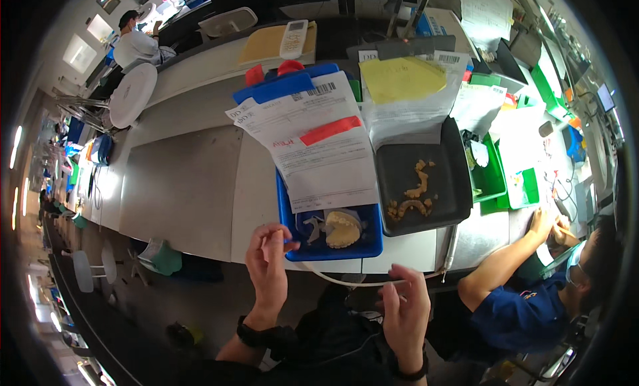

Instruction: Cleaning and sanding a dental mold using a toothbrush and a handheld rotary tool.

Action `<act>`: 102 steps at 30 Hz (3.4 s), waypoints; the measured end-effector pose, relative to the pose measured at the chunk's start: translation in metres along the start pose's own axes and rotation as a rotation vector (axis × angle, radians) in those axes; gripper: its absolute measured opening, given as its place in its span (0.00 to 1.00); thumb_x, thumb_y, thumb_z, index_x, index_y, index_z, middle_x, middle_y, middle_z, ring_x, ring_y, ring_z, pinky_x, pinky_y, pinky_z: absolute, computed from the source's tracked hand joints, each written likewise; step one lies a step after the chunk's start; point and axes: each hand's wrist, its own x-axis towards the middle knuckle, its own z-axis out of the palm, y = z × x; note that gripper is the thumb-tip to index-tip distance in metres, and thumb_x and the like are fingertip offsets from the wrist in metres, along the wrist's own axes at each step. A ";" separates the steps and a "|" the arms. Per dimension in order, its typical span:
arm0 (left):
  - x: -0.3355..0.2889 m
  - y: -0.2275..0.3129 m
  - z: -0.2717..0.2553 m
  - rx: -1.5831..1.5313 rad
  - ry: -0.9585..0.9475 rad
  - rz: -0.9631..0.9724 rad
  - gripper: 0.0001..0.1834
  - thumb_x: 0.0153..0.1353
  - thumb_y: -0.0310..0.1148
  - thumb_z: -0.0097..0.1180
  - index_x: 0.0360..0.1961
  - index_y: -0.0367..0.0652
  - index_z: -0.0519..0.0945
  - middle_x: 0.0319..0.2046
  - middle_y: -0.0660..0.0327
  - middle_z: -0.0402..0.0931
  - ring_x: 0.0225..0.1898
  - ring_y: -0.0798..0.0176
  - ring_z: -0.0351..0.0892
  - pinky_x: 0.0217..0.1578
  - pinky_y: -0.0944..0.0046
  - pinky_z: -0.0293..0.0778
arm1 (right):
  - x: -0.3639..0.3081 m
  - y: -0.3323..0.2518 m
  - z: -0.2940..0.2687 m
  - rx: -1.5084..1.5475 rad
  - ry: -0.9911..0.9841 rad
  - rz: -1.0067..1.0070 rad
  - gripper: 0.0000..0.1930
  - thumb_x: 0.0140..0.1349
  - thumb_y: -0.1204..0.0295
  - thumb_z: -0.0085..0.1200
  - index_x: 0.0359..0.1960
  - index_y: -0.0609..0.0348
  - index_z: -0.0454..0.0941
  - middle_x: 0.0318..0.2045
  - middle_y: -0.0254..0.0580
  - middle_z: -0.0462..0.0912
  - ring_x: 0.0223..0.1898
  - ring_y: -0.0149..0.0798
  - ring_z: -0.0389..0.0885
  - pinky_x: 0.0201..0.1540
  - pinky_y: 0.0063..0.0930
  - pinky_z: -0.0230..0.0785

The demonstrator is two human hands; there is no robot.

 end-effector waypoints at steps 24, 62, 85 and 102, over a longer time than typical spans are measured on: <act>0.035 -0.040 -0.047 -0.590 -0.219 -0.236 0.13 0.74 0.38 0.40 0.42 0.44 0.74 0.41 0.65 0.75 0.44 0.70 0.74 0.49 0.67 0.70 | 0.046 0.033 0.045 -0.573 0.100 -0.282 0.16 0.61 0.65 0.56 0.42 0.65 0.72 0.38 0.57 0.81 0.39 0.59 0.80 0.40 0.45 0.71; 0.059 -0.021 -0.019 0.663 -0.336 0.724 0.03 0.54 0.26 0.60 0.30 0.42 0.83 0.35 0.60 0.76 0.30 0.61 0.77 0.32 0.62 0.71 | 0.023 -0.117 -0.021 -0.349 0.368 -0.479 0.10 0.63 0.74 0.54 0.25 0.66 0.70 0.16 0.28 0.68 0.21 0.19 0.60 0.23 0.19 0.51; -0.141 -0.026 -0.170 0.620 0.001 0.337 0.08 0.52 0.20 0.62 0.35 0.39 0.82 0.40 0.52 0.79 0.41 0.51 0.81 0.43 0.61 0.76 | 0.051 0.018 0.038 -0.557 0.329 -0.409 0.11 0.60 0.68 0.55 0.27 0.64 0.73 0.19 0.51 0.78 0.24 0.56 0.77 0.31 0.45 0.67; -0.258 -0.103 -0.543 0.419 -0.215 -0.051 0.19 0.63 0.39 0.57 0.53 0.47 0.77 0.48 0.52 0.76 0.48 0.50 0.77 0.48 0.52 0.74 | -0.263 -0.073 0.408 -0.205 -0.580 -0.791 0.08 0.67 0.77 0.45 0.41 0.66 0.78 0.36 0.44 0.79 0.34 0.35 0.78 0.38 0.26 0.70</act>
